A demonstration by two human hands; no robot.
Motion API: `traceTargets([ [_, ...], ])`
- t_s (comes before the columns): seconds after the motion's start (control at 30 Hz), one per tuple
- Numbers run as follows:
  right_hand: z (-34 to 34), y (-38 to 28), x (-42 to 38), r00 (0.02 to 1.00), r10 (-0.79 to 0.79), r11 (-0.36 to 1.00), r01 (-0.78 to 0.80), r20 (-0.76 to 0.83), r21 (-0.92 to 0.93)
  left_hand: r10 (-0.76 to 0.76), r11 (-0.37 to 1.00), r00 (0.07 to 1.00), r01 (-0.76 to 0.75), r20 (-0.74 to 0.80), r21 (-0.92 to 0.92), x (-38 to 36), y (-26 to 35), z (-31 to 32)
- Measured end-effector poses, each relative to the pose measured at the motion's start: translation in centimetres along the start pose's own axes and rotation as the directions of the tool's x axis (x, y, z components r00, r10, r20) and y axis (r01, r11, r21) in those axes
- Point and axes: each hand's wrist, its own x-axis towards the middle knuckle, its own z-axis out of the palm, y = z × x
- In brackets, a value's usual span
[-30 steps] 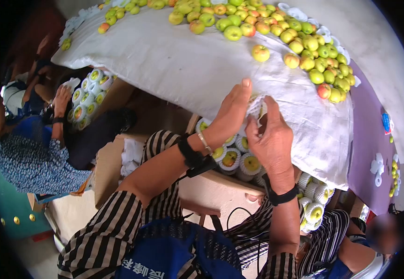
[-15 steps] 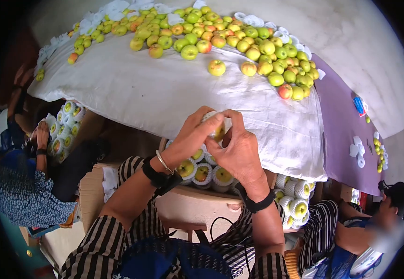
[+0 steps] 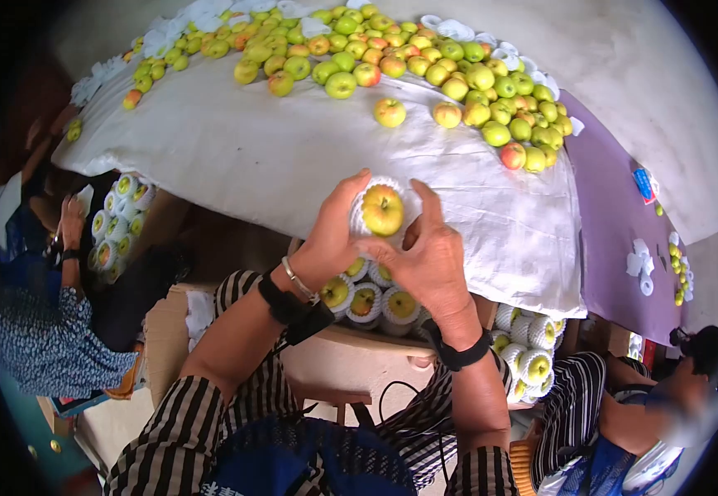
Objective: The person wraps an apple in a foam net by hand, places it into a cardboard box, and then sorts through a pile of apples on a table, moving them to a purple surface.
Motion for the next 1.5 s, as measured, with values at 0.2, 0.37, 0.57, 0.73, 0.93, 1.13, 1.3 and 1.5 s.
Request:
traceTargets([
  [0.2,1.4,0.1,0.2,0.993,0.071,0.961,-0.043,-0.095,0.273,-0.275,0.893,0.959,0.231,-0.063,-0.386,1.6,1.0,0.8],
  [0.37,2.6,1.4,0.3,0.995,0.075,0.845,-0.027,-0.07,0.535,-0.528,0.022,0.821,0.269,0.217,-0.963,3.2,2.3,0.4],
  [0.57,0.1,1.2,1.0,0.948,0.288,0.645,-0.297,0.137,0.704,-0.526,-0.072,0.776,0.368,0.349,-0.927,3.7,2.1,-0.8],
  [0.73,1.2,1.7,0.9,0.953,0.303,0.735,-0.244,0.016,0.633,-0.467,-0.033,0.795,0.423,0.388,-0.905,2.8,1.1,0.2],
  [0.93,1.6,3.2,1.1,0.935,0.349,0.736,-0.235,-0.058,0.635,-0.519,0.015,0.77,0.442,0.371,-0.897,2.6,1.6,0.6],
  [1.13,0.1,3.1,1.2,0.936,0.295,0.682,-0.346,0.19,0.644,-0.621,-0.108,0.644,0.495,0.448,-0.862,3.5,2.7,0.1],
  [1.3,-0.2,3.2,1.2,0.924,0.281,0.509,-0.371,0.257,0.776,-0.53,-0.275,0.644,0.485,0.552,-0.83,3.5,2.3,-0.2],
  [1.5,-1.6,2.3,1.1,0.904,0.239,0.574,-0.427,0.356,0.699,-0.445,-0.325,0.668,0.501,0.597,-0.802,3.2,0.8,-0.4],
])
